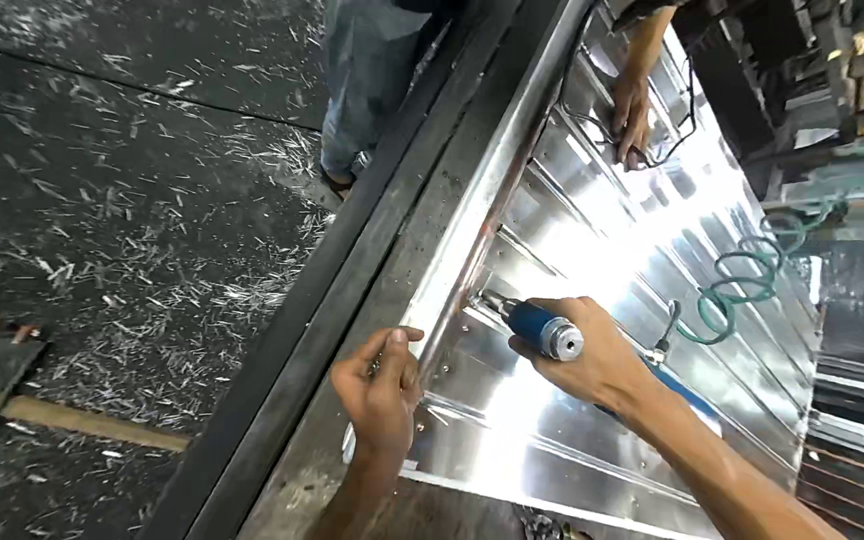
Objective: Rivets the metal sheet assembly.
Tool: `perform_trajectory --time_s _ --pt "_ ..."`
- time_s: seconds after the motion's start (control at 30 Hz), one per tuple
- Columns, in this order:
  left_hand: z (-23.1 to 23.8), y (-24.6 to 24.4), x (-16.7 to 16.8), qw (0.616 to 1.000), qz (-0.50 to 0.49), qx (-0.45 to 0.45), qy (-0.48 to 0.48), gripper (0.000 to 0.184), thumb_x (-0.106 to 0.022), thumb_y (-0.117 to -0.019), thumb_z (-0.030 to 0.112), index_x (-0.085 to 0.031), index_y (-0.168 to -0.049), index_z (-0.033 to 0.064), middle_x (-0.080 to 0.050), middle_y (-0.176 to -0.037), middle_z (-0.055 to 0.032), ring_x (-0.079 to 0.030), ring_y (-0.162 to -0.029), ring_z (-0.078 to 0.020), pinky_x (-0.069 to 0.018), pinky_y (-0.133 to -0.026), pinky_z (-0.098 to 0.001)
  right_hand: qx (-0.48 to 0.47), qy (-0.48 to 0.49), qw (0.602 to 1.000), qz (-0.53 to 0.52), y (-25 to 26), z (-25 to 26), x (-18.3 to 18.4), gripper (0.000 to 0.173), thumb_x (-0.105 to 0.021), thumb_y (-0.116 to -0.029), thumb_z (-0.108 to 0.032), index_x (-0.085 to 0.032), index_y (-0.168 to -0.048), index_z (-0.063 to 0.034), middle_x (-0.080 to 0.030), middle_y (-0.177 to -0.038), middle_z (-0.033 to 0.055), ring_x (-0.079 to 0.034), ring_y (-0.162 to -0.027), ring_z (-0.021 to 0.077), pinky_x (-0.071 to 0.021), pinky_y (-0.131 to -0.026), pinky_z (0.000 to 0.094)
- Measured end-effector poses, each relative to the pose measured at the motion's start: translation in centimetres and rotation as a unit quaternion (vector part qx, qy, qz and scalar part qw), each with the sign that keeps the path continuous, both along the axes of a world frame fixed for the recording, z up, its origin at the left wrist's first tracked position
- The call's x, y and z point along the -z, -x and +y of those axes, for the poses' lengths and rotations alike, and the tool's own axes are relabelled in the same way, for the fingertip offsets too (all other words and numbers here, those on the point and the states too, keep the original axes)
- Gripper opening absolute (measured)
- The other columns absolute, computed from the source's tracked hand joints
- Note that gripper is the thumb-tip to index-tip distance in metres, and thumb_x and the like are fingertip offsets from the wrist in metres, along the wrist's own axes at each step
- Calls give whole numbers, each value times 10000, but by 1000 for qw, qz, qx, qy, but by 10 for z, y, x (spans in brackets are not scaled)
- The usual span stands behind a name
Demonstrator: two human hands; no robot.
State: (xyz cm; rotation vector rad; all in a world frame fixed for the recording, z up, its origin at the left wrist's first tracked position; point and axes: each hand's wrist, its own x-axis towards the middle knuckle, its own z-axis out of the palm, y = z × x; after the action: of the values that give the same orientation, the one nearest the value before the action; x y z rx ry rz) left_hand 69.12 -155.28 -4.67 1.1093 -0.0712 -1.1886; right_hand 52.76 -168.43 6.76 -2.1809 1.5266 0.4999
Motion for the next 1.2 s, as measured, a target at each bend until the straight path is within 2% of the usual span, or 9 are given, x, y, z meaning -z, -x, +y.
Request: perform_trajectory --time_s 0.3,0.57,0.67,0.77,0.8,0.87,1.0,1.1,1.2 --pt "56 -42 -23 968 233 -18 -88 407 -316 -1073 154 -669 -932 11 -374 -474 53 -343 -335 -7 -319 -316 -166 2 -18 1000 -21 11 -8 8 219 -792 -744 -317 -736 -927 -211 -701 -831 -22 -673 -782 161 -532 -668 469" --pt "73 -48 -47 933 358 -10 -30 378 -348 -1054 189 -658 -907 31 -406 -499 52 -407 -361 -13 -360 -339 -165 43 -81 995 -49 11 -20 19 92 -766 -743 -292 -691 -760 -241 -668 -699 -70 -645 -652 87 -526 -584 389" --pt "72 -45 -58 916 401 -4 -20 400 -319 -1061 215 -657 -936 39 -404 -509 59 -412 -368 -9 -366 -350 -156 108 -81 989 -65 11 -9 17 81 -766 -790 -232 -704 -807 -182 -689 -691 -3 -662 -582 147 -566 -546 413" --pt "80 -50 -72 890 456 2 -18 397 -313 -1071 237 -648 -982 43 -409 -516 61 -425 -374 -18 -382 -359 -159 149 -23 978 -146 11 45 -27 125 -773 -835 -277 -725 -931 -213 -698 -784 -47 -661 -659 104 -565 -590 348" --pt "86 -51 -76 880 474 1 -14 390 -317 -1074 244 -641 -986 45 -409 -520 62 -429 -378 -22 -388 -365 -159 139 -2 971 -193 18 73 -45 230 -781 -848 -336 -727 -1034 -211 -720 -875 -58 -692 -749 87 -606 -665 322" --pt "99 -48 -86 859 512 6 -4 344 -358 -1061 239 -635 -983 51 -415 -527 60 -433 -387 -32 -390 -378 -166 146 17 946 -289 26 136 -79 376 -818 -881 -286 -700 -1167 -71 -746 -1039 25 -722 -929 129 -627 -841 359" --pt "130 -24 -120 847 527 70 4 337 -358 -1064 227 -644 -1041 51 -432 -523 63 -434 -382 -34 -385 -370 -173 193 13 924 -331 11 244 -122 382 -798 -893 -258 -682 -1146 3 -743 -990 50 -700 -911 49 -597 -858 276" --pt "162 -9 -147 857 494 148 1 343 -339 -1077 246 -648 -1027 106 -424 -529 91 -417 -402 -8 -364 -395 -157 230 42 897 -376 -6 312 -122 315 -766 -917 -192 -663 -1062 68 -720 -902 145 -705 -813 137 -606 -767 325" --pt "202 2 -167 866 456 201 -46 418 -280 -1096 265 -656 -989 118 -440 -522 87 -412 -402 -5 -361 -398 -156 269 71 861 -426 -13 377 -111 261 -755 -912 -117 -663 -1074 66 -724 -935 153 -711 -837 166 -612 -792 341"
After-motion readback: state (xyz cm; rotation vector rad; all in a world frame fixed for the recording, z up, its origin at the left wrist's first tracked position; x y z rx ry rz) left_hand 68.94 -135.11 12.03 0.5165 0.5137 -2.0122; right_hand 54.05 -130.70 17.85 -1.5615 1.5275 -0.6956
